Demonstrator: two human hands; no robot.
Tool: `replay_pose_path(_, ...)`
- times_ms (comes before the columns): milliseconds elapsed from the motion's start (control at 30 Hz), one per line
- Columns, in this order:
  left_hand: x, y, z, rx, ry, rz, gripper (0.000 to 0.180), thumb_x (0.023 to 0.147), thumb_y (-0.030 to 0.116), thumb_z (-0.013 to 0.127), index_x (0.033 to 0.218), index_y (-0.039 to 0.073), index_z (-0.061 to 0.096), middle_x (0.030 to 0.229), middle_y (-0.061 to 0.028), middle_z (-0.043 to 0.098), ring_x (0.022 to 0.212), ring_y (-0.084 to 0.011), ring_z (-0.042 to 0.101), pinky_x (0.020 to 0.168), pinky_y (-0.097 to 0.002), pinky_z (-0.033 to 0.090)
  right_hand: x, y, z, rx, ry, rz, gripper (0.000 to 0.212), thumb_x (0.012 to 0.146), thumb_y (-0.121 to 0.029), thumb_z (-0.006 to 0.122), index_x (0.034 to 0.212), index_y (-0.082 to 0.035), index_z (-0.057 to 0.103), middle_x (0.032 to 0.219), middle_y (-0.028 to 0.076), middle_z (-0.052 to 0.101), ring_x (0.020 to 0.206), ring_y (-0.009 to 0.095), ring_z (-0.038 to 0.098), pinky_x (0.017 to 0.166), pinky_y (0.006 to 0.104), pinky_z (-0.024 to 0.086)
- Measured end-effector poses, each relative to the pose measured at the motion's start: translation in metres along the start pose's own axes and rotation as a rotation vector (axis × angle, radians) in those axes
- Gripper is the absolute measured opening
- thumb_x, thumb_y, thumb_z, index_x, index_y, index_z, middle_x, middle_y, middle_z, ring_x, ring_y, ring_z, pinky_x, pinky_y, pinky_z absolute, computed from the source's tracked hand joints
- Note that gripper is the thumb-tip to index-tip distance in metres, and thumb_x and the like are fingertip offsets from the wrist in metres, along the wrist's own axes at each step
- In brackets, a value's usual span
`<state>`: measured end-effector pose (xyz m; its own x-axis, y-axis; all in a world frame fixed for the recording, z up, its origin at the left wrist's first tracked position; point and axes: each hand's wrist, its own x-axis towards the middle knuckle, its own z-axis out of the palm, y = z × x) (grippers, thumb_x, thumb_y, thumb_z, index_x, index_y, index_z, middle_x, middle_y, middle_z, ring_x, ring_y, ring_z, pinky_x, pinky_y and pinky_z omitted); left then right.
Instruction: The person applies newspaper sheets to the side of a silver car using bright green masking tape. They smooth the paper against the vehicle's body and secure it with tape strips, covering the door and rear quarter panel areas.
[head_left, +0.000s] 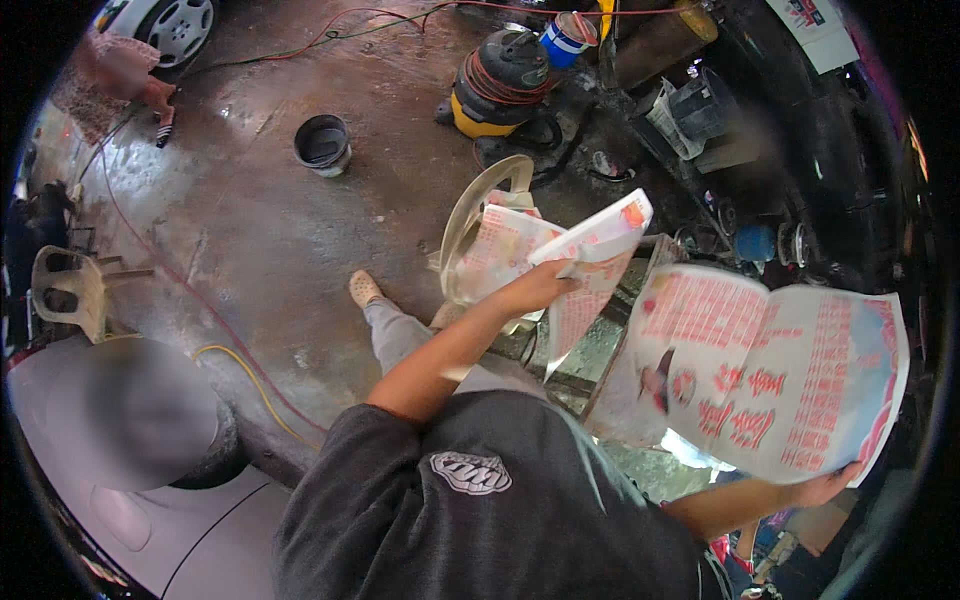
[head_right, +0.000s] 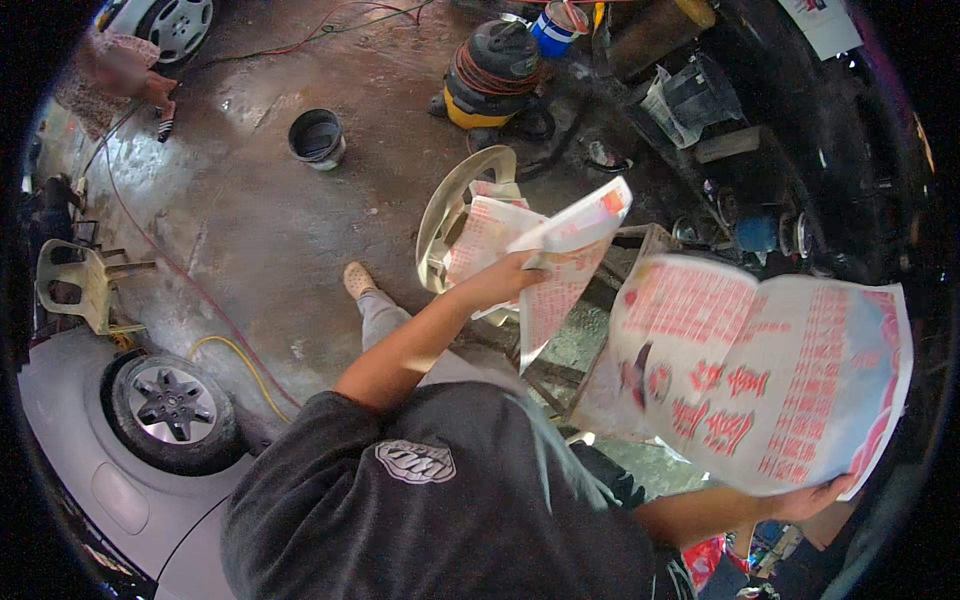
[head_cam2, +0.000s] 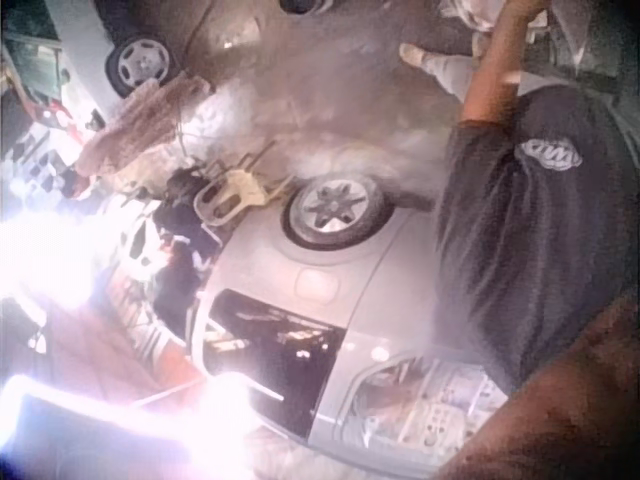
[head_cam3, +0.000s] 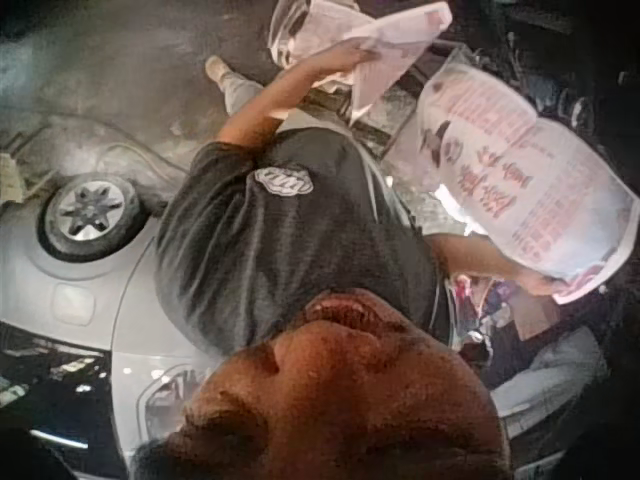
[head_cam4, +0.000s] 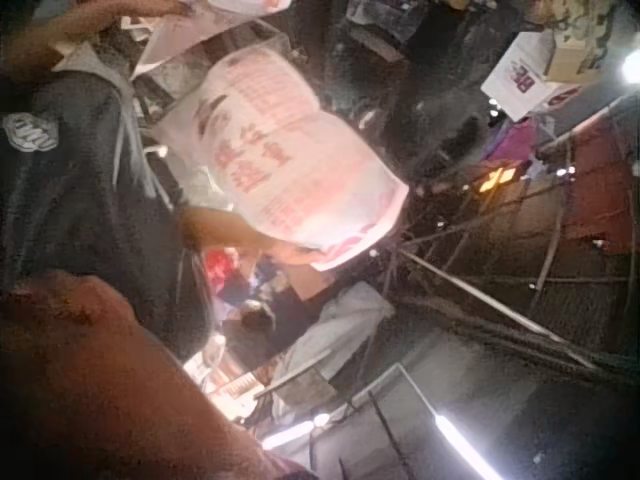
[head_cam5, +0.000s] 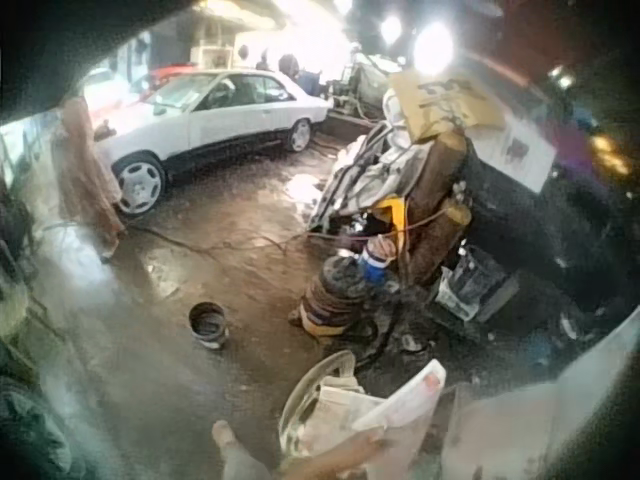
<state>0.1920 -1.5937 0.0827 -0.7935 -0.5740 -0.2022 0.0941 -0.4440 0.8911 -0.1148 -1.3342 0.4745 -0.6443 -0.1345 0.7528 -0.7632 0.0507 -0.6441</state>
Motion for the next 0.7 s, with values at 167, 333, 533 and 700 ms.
replay_pose_path(167,0.062,-0.186,-0.055,-0.171,0.292,-0.179,0.043,0.099,0.022,0.066,0.137,0.002,0.06,0.123,-0.0115,0.068,0.11,-0.024,0.065,0.092,-0.0384,0.052,-0.004,-0.013,-0.009,-0.077,-0.004,0.124,0.053,0.112,-0.03,0.034,0.144,0.012,0.047,0.147,0.03,0.051,0.126,0.038,0.059,0.108,0.0513,0.047)
replay_pose_path(333,0.07,-0.382,-0.118,-0.451,0.966,-0.251,0.04,0.099,0.025,0.066,0.131,0.002,0.062,0.121,-0.0137,0.066,0.103,-0.0299,0.065,0.085,-0.0473,0.056,-0.028,-0.001,0.017,-0.05,-0.072,0.165,0.053,0.111,-0.03,0.038,0.142,0.011,0.049,0.144,0.028,0.053,0.126,0.038,0.059,0.107,0.051,0.048)
replay_pose_path(533,0.066,-0.36,-0.078,0.137,0.832,-0.582,0.047,0.097,0.039,0.062,0.123,-0.001,0.064,0.108,-0.02,0.074,0.095,-0.0398,0.072,0.077,-0.0461,0.058,-0.087,0.023,0.024,0.005,-0.103,0.309,0.053,0.108,-0.031,0.042,0.141,0.01,0.051,0.14,0.027,0.056,0.125,0.037,0.06,0.107,0.0506,0.048)
replay_pose_path(700,0.032,-0.123,0.006,-0.541,-0.004,-0.314,0.087,0.105,0.071,0.026,0.155,0.001,0.041,0.158,-0.0177,0.045,0.151,-0.0281,0.036,0.125,-0.046,0.023,-0.118,0.046,0.043,0.203,-0.134,0.477,0.053,0.107,-0.031,0.045,0.14,0.009,0.053,0.137,0.026,0.059,0.124,0.037,0.061,0.107,0.0502,0.049)
